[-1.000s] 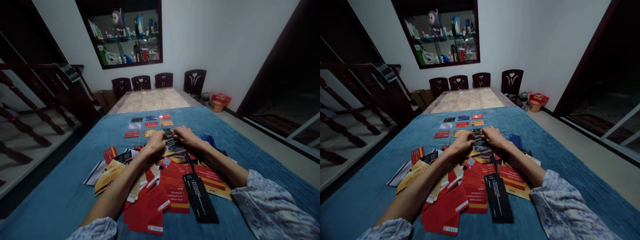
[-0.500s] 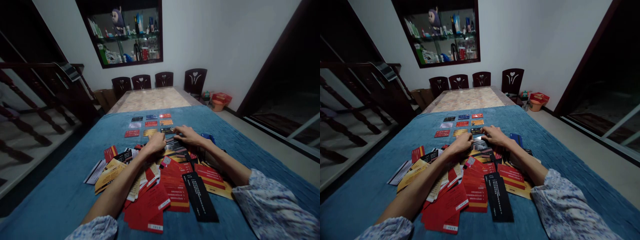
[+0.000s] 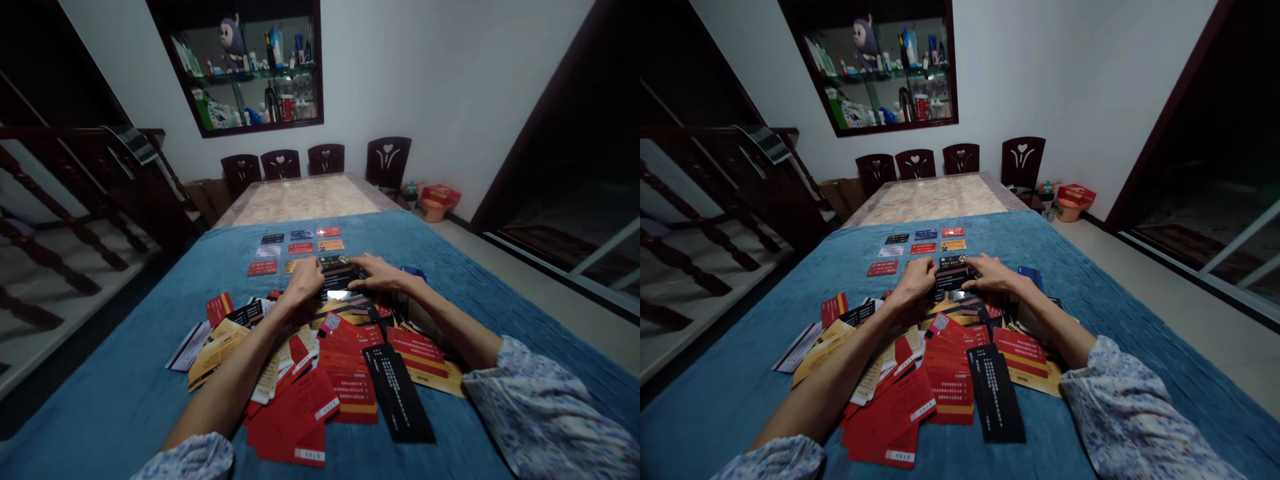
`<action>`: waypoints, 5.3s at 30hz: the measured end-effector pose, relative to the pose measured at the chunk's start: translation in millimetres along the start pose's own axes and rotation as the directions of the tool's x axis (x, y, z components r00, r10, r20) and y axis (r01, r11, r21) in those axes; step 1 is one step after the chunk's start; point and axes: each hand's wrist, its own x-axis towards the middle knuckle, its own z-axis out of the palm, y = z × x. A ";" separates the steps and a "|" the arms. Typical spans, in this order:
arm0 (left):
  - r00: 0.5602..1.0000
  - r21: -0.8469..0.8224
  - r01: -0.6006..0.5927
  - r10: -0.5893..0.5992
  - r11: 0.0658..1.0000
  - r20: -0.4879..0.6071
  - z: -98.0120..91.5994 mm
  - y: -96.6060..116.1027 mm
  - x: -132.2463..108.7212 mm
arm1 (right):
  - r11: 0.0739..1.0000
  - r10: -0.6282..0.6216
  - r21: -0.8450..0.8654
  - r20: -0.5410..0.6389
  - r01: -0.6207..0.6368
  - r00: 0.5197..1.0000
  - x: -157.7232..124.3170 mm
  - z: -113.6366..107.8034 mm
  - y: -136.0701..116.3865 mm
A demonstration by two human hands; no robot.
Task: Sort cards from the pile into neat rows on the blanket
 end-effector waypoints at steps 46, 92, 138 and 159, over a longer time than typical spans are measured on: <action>0.986 -0.438 -0.049 -0.025 0.898 -0.162 0.3 18.3 -9.2 | 0.956 -0.172 -0.275 -0.233 0.105 0.957 -4.8 -6.1 -44.6; 0.977 -0.116 -0.063 0.037 0.991 -0.210 -1.3 -2.7 -3.6 | 0.918 -0.140 -0.392 -0.454 -0.057 0.880 2.9 13.3 -25.0; 0.962 0.181 -0.263 0.244 0.948 0.120 -23.5 -46.5 -3.7 | 0.932 -0.345 -0.175 -0.164 0.316 0.924 46.0 11.3 -2.4; 0.977 0.310 -0.181 0.136 0.933 0.163 -52.1 -101.9 36.2 | 0.925 -0.233 -0.296 0.051 0.238 0.971 133.0 -5.0 -47.1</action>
